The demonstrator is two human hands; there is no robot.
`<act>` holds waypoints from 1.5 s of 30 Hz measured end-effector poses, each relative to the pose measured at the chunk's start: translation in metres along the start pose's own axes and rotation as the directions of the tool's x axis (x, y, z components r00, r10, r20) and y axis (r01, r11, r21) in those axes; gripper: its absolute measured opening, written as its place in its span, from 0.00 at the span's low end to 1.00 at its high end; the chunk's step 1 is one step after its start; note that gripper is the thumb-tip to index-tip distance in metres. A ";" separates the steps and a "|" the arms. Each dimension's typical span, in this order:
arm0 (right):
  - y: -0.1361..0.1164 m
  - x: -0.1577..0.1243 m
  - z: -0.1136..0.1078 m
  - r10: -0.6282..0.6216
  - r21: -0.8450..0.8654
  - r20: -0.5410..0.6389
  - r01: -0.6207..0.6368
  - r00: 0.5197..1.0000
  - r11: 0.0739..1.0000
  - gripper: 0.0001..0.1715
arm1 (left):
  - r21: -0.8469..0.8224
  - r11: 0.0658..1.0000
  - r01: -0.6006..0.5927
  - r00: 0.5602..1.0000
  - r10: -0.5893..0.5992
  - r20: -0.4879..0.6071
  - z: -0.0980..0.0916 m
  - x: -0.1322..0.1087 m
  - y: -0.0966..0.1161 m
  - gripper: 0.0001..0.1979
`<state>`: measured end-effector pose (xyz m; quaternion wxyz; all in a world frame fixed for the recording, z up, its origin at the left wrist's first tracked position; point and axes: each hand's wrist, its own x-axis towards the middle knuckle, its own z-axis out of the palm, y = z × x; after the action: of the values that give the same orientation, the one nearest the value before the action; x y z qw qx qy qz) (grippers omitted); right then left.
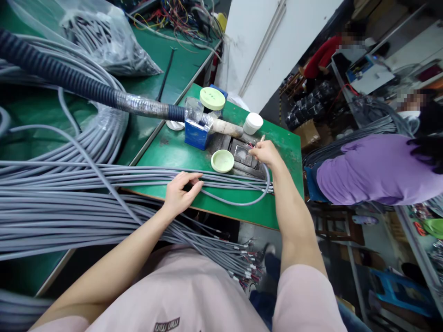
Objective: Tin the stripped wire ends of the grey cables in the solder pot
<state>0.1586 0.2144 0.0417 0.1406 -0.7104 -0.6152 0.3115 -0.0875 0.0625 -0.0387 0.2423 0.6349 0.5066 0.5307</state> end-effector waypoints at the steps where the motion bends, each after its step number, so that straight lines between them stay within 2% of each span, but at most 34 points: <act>1: 0.004 0.004 0.001 0.011 -0.005 -0.001 -0.011 1.000 1.000 0.18 | -0.003 1.000 0.002 1.000 -0.002 -0.002 0.000 0.000 0.000 0.09; 8: 0.015 0.025 0.010 0.071 -0.043 -0.006 -0.071 0.997 0.997 0.14 | 0.003 1.000 -0.020 1.000 0.020 -0.003 0.000 0.001 -0.001 0.08; 18: 0.013 0.037 0.015 0.108 -0.088 0.000 -0.107 0.994 0.990 0.15 | 0.027 1.000 0.016 1.000 -0.016 0.018 0.000 0.002 0.001 0.08; 28: 0.014 0.043 0.020 0.113 -0.087 0.018 -0.111 0.993 0.990 0.15 | 0.025 1.000 -0.007 1.000 0.006 0.007 0.000 0.002 0.000 0.07; 34: 0.011 0.019 0.002 0.058 0.033 0.007 -0.059 0.998 0.998 0.15 | 0.039 0.999 -0.014 1.000 0.013 0.006 0.000 0.001 -0.001 0.07; 39: 0.006 -0.025 -0.015 -0.080 0.367 0.061 0.052 0.995 0.929 0.11 | 0.052 0.998 -0.041 0.999 0.041 0.000 0.001 0.000 -0.002 0.07; 45: 0.003 -0.079 -0.022 -0.176 0.488 0.069 0.120 0.982 0.864 0.13 | 0.071 0.994 -0.084 0.996 0.085 -0.014 0.003 -0.001 -0.004 0.07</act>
<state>0.1709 0.1414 0.0779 0.3021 -0.5853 -0.5779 0.4820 -0.0863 0.0638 -0.0430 0.1930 0.6593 0.4997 0.5276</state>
